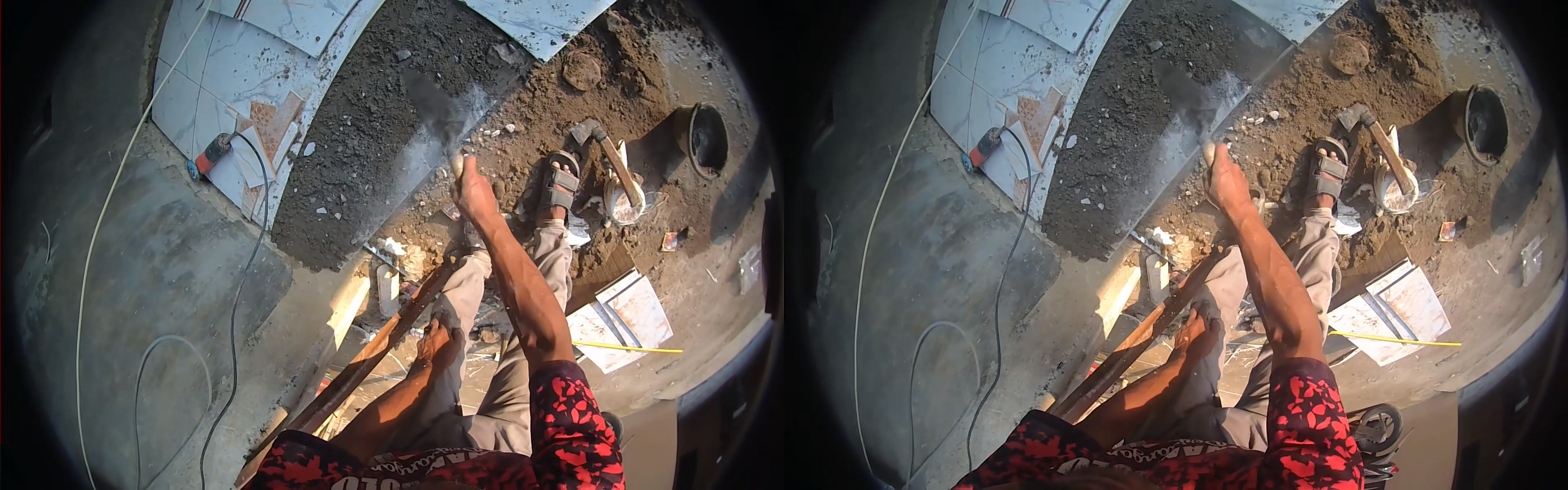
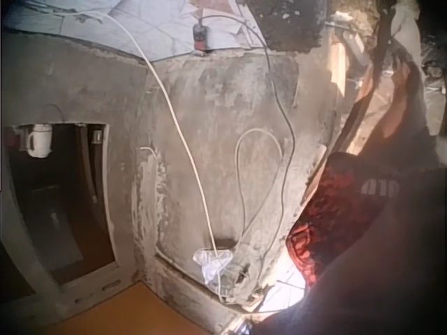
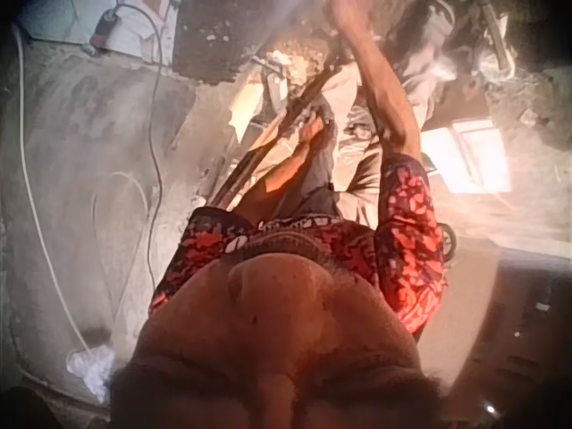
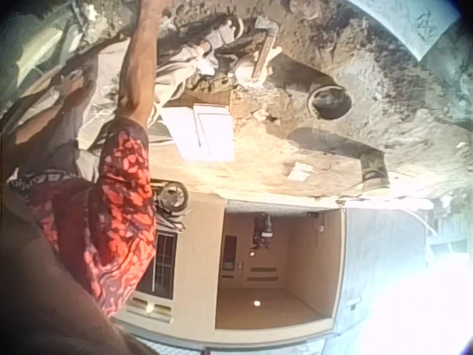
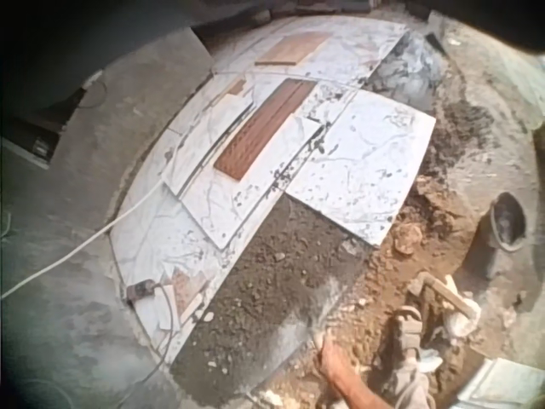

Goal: The person applies mortar onto a surface using a trowel, spreading it across the area and occasionally picking up more mortar from a bucket.

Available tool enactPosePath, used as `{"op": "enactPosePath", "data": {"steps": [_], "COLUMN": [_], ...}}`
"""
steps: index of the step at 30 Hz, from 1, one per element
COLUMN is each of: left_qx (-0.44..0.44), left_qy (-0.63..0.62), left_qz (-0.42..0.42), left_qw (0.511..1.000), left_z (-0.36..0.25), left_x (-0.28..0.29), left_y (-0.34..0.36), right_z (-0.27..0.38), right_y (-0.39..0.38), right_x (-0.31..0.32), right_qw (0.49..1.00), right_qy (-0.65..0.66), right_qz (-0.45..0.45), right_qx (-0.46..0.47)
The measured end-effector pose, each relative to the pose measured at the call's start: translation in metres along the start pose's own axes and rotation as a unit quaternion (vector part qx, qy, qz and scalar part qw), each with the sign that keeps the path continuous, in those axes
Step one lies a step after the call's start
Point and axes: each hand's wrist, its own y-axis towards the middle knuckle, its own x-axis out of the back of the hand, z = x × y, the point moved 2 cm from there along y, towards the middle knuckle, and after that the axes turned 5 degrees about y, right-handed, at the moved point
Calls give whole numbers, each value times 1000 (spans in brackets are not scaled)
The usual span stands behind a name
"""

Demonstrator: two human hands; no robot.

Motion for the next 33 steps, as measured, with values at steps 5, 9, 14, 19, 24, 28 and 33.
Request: {"op": "enactPosePath", "data": {"steps": [5, 9, 14, 19, 24, 28, 33], "left_qx": [12, 11, 18, -29, -5, -39, 6], "left_qy": [47, -12, 46, 4, 55, 3, 51], "left_qz": [36, 24, 38, 1, 10, 19, -14], "left_qw": [998, 1000, 998, 1000, 998, 999, 999], "left_z": [37, 7, 21, 0, 27, 4, 24], "left_x": [-11, 0, 13, -2, -7, -22, 3], "left_y": [13, 7, 8, 7, 11, 18, -8], "right_z": [54, 22, 64, 7, 81, -15, 60], "right_y": [-11, 5, -5, 11, -10, -15, -38], "right_x": [-3, 19, 13, 6, 40, 8, 10], "right_qw": [991, 966, 988, 994, 957, 998, 966], "right_qy": [107, 113, 85, -94, 229, -36, 245], "right_qz": [-86, -232, -128, 45, -173, 52, -73], "right_qx": [6, -11, 15, -22, -43, -20, -38]}}
